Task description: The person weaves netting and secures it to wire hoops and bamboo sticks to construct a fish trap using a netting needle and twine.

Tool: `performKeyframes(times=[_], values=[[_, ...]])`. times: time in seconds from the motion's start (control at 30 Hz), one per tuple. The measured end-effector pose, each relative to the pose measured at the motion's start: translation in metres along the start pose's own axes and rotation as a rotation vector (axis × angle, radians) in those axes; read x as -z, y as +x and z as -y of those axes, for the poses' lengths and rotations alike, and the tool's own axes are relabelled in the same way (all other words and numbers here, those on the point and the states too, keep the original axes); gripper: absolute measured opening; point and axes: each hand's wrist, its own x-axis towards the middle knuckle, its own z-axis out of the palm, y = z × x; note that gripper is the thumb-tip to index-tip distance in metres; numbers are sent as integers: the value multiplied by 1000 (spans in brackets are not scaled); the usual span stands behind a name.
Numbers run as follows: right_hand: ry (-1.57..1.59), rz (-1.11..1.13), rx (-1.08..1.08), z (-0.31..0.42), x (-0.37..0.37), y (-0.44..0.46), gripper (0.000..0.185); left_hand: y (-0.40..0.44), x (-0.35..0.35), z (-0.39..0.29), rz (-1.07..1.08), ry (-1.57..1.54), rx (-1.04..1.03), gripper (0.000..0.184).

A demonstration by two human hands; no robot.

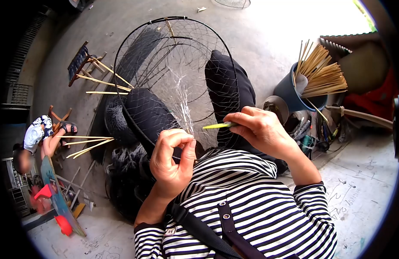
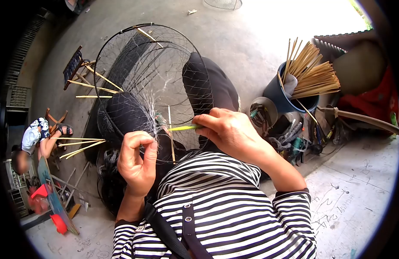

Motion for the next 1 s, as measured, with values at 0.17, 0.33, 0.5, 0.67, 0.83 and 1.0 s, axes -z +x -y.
performKeyframes(times=[0.17,0.33,0.5,0.67,0.83,1.0], values=[[219,69,180,4,-1,2,32,-2,-1,-3,-17,-180,109,14],[843,-8,310,35,7,-14,86,5,5,-12,108,-323,70,18],[977,-147,469,34,28,-17,44,40,21,-24,35,216,-454,47],[1470,-564,703,55,143,-58,14,35,-14,-26,453,81,-484,46],[61,-751,273,22,111,-45,16,54,36,-41,529,-68,-483,19],[324,-295,272,1,98,-51,33,59,43,-44,618,-530,-470,14]])
